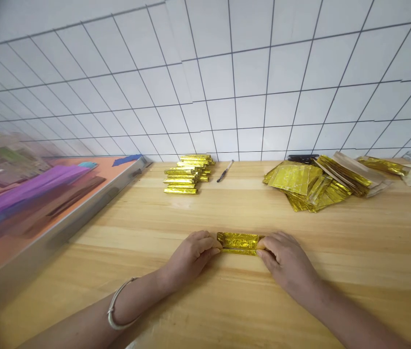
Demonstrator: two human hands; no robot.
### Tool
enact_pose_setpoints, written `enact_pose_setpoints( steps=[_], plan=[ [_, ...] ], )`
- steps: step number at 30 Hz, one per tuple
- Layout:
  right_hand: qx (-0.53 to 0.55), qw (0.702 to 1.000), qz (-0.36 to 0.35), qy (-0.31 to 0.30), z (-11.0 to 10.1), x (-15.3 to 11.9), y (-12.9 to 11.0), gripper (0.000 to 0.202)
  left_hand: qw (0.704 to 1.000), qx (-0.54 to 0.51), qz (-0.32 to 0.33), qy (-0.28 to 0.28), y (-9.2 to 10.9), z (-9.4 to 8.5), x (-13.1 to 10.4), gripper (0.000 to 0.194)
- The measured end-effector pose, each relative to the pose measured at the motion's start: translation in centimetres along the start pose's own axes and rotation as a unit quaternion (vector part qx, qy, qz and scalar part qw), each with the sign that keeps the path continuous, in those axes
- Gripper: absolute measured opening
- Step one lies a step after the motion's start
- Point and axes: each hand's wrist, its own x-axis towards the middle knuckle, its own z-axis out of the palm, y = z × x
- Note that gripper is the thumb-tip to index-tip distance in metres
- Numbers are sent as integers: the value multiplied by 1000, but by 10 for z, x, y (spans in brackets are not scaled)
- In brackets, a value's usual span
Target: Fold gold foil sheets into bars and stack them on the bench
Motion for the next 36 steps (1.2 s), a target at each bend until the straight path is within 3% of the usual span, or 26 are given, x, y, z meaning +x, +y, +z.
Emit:
enact_pose_setpoints(
  steps=[7,12,17,23,27,36],
  plan=[
    [-74,995,-67,-30,-4,-3,1,10,999,2,45,-19,-6,-1,3,9],
    [-135,985,-107,-30,-7,-10,-8,20,992,62,109,-1,-9,-5,2,14],
    [-145,981,-122,-32,-5,-14,-12,21,982,116,144,-33,-7,-12,1,16],
    [-86,993,-79,8,0,-13,-2,17,995,53,77,-22,-8,-11,1,15],
    [-55,998,-32,-4,2,-11,-2,20,1000,9,27,-4,-6,-6,1,15],
    [-2,999,32,12,4,-6,-8,15,999,-17,-17,23,0,-3,4,10]
  ],
)
